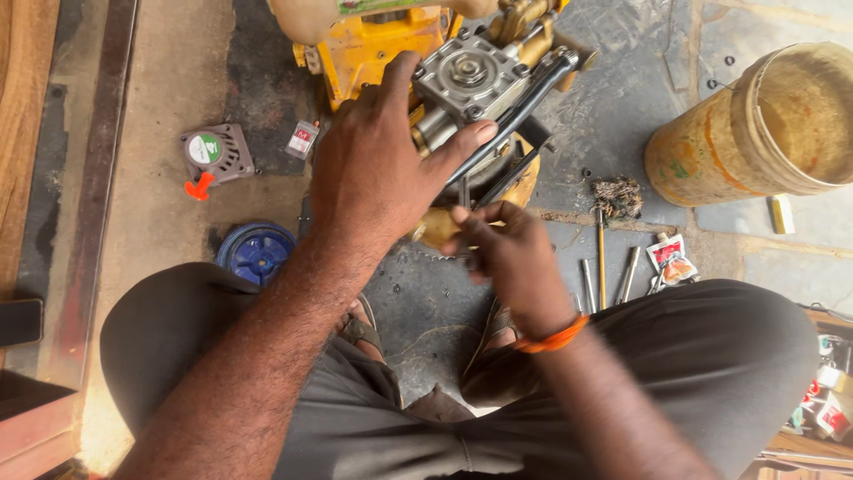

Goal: The person uses a wrench to loosen and remove bolts from a small yellow engine mounted on a sprayer frame. They detach the engine, set it aside, and then reattach it, tightening the bolts back in place.

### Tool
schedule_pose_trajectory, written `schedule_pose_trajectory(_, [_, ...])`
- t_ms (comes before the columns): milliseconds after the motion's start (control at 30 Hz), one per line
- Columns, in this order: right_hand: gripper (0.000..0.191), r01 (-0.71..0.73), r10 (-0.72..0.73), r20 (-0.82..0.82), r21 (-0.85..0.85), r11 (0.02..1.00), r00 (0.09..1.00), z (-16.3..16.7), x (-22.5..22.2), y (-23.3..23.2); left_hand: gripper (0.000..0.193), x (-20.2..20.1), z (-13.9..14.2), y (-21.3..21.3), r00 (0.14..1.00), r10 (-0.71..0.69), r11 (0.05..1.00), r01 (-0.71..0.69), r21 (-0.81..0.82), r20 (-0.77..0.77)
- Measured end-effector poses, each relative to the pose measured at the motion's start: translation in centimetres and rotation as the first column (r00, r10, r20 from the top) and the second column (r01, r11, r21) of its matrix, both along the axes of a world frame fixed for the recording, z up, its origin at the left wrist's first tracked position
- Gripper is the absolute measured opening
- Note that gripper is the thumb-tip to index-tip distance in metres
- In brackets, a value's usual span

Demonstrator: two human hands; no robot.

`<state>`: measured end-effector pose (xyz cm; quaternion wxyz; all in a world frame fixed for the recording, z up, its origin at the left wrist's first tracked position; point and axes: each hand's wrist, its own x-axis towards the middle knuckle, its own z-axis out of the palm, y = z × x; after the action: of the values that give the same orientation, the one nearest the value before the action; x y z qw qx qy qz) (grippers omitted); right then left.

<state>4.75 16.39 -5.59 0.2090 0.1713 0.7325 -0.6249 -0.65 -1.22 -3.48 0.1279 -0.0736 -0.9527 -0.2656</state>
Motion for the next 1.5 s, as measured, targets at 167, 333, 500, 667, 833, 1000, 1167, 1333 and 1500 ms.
schedule_pose_trajectory(167, [0.04, 0.153, -0.173, -0.003, -0.447, 0.881, 0.985, -2.2, 2.3, -2.6, 0.101, 0.1, 1.2, 0.1, 0.998, 0.004, 0.996, -0.009, 0.087, 0.06])
schedule_pose_trajectory(333, [0.026, 0.118, -0.125, 0.028, -0.584, 0.803, 0.992, -6.6, 3.4, -3.0, 0.096, 0.3, 1.3, 0.1, 0.97, 0.037, 0.994, -0.062, 0.094, 0.241])
schedule_pose_trajectory(500, [0.026, 0.074, -0.007, 0.091, -0.762, 0.644, 0.996, -9.6, 2.0, -4.7, 0.082, -1.5, -4.1, 0.4, 0.863, -0.126, 0.929, -0.07, 0.364, 0.489])
schedule_pose_trajectory(667, [0.031, -0.034, 0.158, 0.182, -0.547, 0.836, 0.971, -9.0, 1.9, -3.9, 0.071, -2.5, -8.7, -1.1, 0.787, -0.237, 0.846, -0.122, 0.52, 0.57])
schedule_pose_trajectory(833, [0.038, -0.419, 0.391, -0.157, -0.241, 0.875, 0.907, -1.5, 3.1, 2.8, 0.063, -2.3, -9.2, -2.1, 0.731, -0.241, 0.826, -0.191, 0.531, 0.638])
schedule_pose_trajectory(1000, [0.041, -0.326, 0.265, -0.536, -0.021, 0.945, 0.802, 7.3, -1.4, 6.8, 0.053, -2.0, -7.7, -2.2, 0.885, -0.247, 0.801, -0.043, 0.598, 0.395])
schedule_pose_trajectory(1167, [0.035, 0.04, 0.375, -0.63, 0.542, 0.839, 0.68, 7.9, -9.5, 4.2, 0.046, -2.1, -6.2, -1.9, 0.896, -0.197, 0.878, -0.019, 0.478, 0.398])
schedule_pose_trajectory(1333, [0.036, -0.001, 0.46, -0.755, 0.52, 0.854, 0.466, 4.4, -10.8, 2.0, 0.072, -1.4, -3.9, -1.2, 0.957, -0.164, 0.816, -0.004, 0.577, 0.238])
schedule_pose_trajectory(1500, [0.039, 0.0, 0.448, -0.732, 0.522, 0.853, 0.514, 3.0, -10.4, 1.5, 0.055, 1.6, -2.8, -2.3, 0.992, 0.128, 0.88, -0.113, 0.462, -0.001])
